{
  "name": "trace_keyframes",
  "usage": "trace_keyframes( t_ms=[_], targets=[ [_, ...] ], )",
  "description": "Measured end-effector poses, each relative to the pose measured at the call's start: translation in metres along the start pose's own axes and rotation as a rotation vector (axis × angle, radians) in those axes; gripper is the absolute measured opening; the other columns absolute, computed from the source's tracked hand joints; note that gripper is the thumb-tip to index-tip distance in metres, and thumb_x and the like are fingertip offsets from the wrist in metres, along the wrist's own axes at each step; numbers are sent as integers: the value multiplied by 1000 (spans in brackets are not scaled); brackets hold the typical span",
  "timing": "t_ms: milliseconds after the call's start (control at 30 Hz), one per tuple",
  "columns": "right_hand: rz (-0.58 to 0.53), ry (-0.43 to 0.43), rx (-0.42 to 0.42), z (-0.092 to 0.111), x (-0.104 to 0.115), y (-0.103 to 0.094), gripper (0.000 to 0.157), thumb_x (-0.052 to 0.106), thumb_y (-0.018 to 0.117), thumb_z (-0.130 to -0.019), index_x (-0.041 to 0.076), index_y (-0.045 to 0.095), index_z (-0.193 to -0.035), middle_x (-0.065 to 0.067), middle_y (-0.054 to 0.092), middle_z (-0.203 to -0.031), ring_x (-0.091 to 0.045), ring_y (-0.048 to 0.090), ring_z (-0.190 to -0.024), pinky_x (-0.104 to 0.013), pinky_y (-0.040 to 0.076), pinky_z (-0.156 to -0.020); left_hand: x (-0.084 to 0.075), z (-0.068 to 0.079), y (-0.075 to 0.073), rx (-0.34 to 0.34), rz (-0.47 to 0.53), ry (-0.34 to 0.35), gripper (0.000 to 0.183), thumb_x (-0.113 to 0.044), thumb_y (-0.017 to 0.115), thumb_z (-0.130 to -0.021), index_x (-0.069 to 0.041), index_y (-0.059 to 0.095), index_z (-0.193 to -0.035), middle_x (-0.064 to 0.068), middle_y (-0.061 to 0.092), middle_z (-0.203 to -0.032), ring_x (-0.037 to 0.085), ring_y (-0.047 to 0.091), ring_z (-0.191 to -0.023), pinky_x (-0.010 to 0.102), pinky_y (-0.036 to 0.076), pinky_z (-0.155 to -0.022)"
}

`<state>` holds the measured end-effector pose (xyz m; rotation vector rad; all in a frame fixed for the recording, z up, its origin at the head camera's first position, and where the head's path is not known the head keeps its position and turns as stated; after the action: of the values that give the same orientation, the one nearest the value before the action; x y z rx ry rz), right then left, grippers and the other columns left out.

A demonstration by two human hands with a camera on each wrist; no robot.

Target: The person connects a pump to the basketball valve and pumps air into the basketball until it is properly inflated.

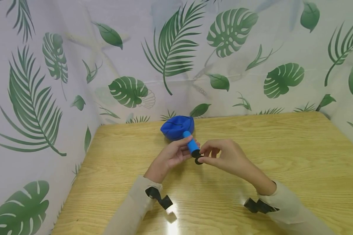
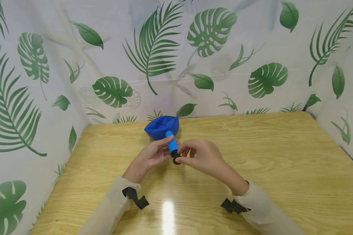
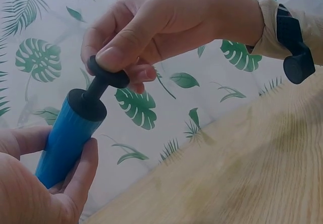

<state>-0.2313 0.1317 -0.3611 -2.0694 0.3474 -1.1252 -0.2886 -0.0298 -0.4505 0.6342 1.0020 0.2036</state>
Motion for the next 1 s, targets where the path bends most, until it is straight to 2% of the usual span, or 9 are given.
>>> trace_keyframes(
  t_ms=[67, 200, 300, 500, 700, 1000],
  targets=[
    [-2, 3, 2, 0, -1, 1, 14, 16, 88, -81, 16, 77, -90, 10, 71, -77, -1, 60, -67, -31, 56, -64, 0, 0, 0, 3, 7, 0, 36, -16, 55, -106, 2, 52, -138, 17, 65, -127, 20, 72, -99, 31, 64, -79],
    [-21, 6, 35, 0, -1, 2, 13, 16, 86, -83, 17, 77, -92, 11, 71, -78, -1, 61, -69, -27, 56, -65, 1, 0, 0, 23, 9, -15, 47, -16, 54, -106, 5, 43, -147, 11, 70, -110, 18, 73, -96, 31, 64, -77],
    [-35, 4, 64, 0, -1, 4, 12, 15, 85, -84, 16, 76, -92, 11, 71, -78, -1, 62, -71, -25, 56, -66, 2, 0, 0, 27, 12, -28, 49, -16, 54, -106, 6, 40, -149, 9, 70, -106, 17, 73, -93, 31, 64, -76],
    [-51, -26, 117, 0, 0, 7, 10, 14, 82, -87, 16, 75, -94, 11, 72, -80, 0, 63, -71, -23, 56, -66, 1, -1, -1, 15, 34, -37, 51, -15, 56, -106, 8, 41, -148, 10, 72, -102, 18, 74, -92, 31, 64, -75],
    [-136, -58, 193, 0, -2, 11, 6, 14, 77, -92, 15, 75, -98, 7, 75, -85, -1, 66, -74, -23, 57, -67, 1, -1, -2, 6, 63, -40, 48, -14, 56, -105, 7, 42, -147, 10, 71, -103, 18, 74, -90, 30, 64, -76],
    [-176, -63, 227, 1, 4, 8, 6, 14, 75, -94, 11, 75, -99, 5, 74, -84, -2, 65, -74, -23, 57, -67, 2, -3, -2, 14, 66, -43, 49, -13, 55, -105, 7, 39, -147, 11, 69, -105, 18, 74, -87, 29, 63, -77]
  ],
)
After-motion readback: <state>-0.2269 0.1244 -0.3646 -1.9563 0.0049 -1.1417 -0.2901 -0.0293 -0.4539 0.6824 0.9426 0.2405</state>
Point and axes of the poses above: each hand's wrist, its own z-axis away from the middle knuckle, its own y-axis out of the palm, x = y × z, the point moved 5 cm from there along -z, towards the middle knuckle
